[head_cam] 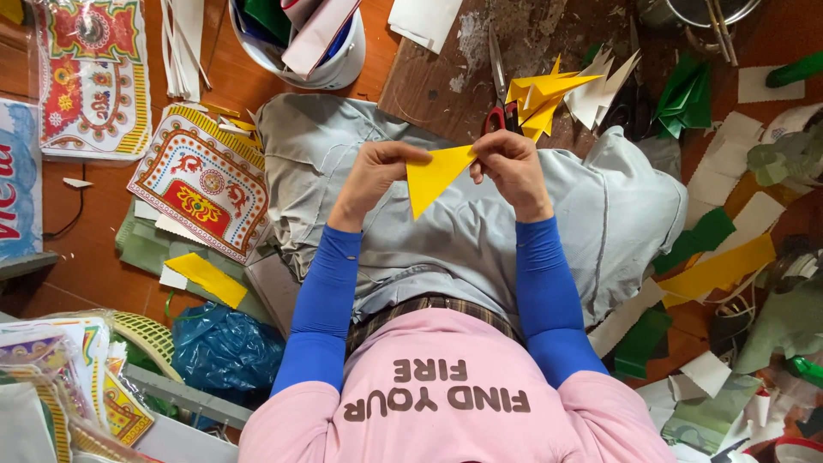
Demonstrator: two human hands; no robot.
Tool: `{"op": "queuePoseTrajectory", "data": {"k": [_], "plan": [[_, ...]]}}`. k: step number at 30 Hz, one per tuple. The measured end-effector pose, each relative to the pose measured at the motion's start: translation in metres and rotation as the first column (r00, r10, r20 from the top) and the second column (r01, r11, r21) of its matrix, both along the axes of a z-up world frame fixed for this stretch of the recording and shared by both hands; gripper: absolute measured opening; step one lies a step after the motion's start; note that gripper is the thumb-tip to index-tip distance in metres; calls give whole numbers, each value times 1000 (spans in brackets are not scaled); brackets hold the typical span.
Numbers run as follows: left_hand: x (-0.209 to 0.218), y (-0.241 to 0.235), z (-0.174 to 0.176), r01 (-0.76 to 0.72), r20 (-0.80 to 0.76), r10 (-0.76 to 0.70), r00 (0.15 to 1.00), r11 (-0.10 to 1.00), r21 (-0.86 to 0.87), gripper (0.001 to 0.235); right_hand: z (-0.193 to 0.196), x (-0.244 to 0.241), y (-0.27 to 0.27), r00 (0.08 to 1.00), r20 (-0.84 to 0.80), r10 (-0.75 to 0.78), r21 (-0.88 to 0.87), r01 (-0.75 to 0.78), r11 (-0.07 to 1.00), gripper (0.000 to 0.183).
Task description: Folding and cutting colored paper to create decorative paper shapes.
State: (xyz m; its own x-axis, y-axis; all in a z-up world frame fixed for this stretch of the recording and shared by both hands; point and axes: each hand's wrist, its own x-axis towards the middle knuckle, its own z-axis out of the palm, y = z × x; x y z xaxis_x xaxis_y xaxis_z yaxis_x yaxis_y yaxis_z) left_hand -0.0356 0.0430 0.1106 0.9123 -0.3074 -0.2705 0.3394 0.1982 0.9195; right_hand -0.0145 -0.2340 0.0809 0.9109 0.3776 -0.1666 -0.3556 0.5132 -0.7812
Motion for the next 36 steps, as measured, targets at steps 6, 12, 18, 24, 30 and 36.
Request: {"op": "queuePoseTrajectory", "data": {"k": [6,12,18,24,30,36], "plan": [[-1,-4,13,-8,-13,7,1000,1000,-29,26,-4,-2,-5,1000,4,17,101,-17,995,18],[-3,-1,6,29,158,-45,986,994,103,25,-3,-1,-5,1000,7,24,99,-24,995,20],[-5,5,17,22,118,-30,993,997,76,29,2,0,-4,997,38,73,-50,-71,996,19],[5,-15,26,36,-33,-29,999,974,223,14,17,2,4,953,230,198,-294,-126,947,23],[12,-21,16,140,74,-186,980,902,408,21,14,2,8,924,264,277,-362,-171,916,24],[14,-25,15,106,82,-159,984,888,447,19,11,2,8,915,280,292,-405,-163,900,24]]}}
